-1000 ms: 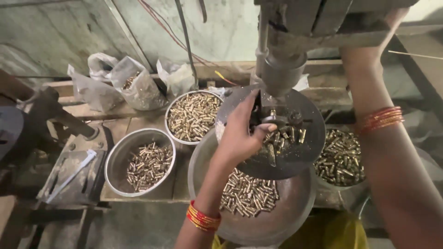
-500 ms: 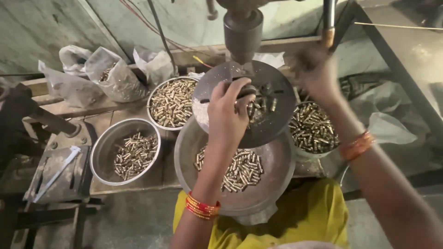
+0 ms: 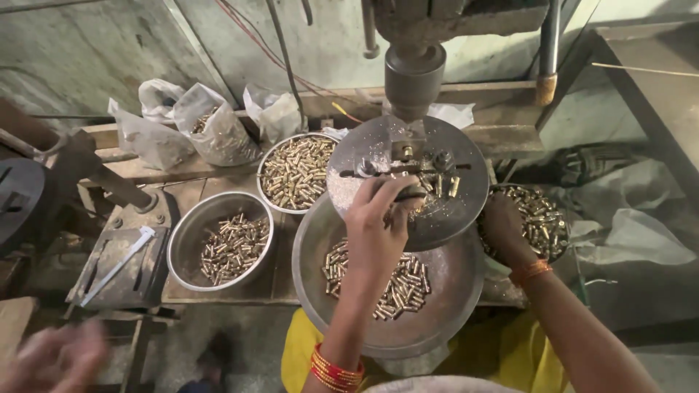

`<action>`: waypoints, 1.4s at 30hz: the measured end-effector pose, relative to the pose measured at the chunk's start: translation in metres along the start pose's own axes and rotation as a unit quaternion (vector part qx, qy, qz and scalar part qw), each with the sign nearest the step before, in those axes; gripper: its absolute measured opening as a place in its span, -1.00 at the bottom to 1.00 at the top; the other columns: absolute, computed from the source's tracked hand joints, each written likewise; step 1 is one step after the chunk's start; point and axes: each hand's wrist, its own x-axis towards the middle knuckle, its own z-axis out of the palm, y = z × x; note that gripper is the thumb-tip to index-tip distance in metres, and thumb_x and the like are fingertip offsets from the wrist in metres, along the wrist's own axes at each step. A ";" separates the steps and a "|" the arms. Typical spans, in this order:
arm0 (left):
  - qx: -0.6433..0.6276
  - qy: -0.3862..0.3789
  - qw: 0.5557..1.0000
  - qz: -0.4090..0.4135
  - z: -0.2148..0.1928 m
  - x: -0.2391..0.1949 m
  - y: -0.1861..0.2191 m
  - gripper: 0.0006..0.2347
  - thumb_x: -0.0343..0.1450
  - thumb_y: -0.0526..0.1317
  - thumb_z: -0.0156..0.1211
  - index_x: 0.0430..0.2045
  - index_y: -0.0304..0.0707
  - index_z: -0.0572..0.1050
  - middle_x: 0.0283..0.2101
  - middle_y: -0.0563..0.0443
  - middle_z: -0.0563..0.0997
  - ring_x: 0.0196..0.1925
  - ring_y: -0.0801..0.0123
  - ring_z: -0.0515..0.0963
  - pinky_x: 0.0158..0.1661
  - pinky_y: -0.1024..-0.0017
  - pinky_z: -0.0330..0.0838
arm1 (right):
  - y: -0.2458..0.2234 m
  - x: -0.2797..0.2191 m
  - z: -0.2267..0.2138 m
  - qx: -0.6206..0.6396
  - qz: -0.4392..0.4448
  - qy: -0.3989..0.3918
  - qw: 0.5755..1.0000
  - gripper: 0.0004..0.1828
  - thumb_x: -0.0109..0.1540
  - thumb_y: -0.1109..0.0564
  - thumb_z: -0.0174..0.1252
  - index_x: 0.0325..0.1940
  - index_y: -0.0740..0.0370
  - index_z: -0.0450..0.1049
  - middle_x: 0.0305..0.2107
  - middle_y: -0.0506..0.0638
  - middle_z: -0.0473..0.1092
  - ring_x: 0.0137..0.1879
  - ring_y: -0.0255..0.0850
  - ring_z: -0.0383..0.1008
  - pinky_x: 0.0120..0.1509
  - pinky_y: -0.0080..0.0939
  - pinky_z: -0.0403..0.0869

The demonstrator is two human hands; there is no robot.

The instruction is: The person sits at a bench-mounted drill press and machines small brass cylindrical parts one at a time, placing each part into a fixture on the drill table, operating the press, and moving finished parts into bowls. A second person occasionally reaches in to add or remove parts from the bowls.

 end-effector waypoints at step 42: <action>0.186 -0.067 0.967 0.163 -0.023 -0.012 0.013 -0.77 0.41 -0.34 0.26 -0.05 -0.23 0.54 -0.14 0.04 0.64 -0.04 0.35 0.65 -0.02 0.43 0.54 | -0.071 -0.041 -0.129 0.519 0.167 0.090 0.834 -0.85 0.34 0.27 0.14 0.00 0.37 0.46 -0.24 0.10 0.53 -0.16 -0.23 0.53 -0.04 -0.24 0.52</action>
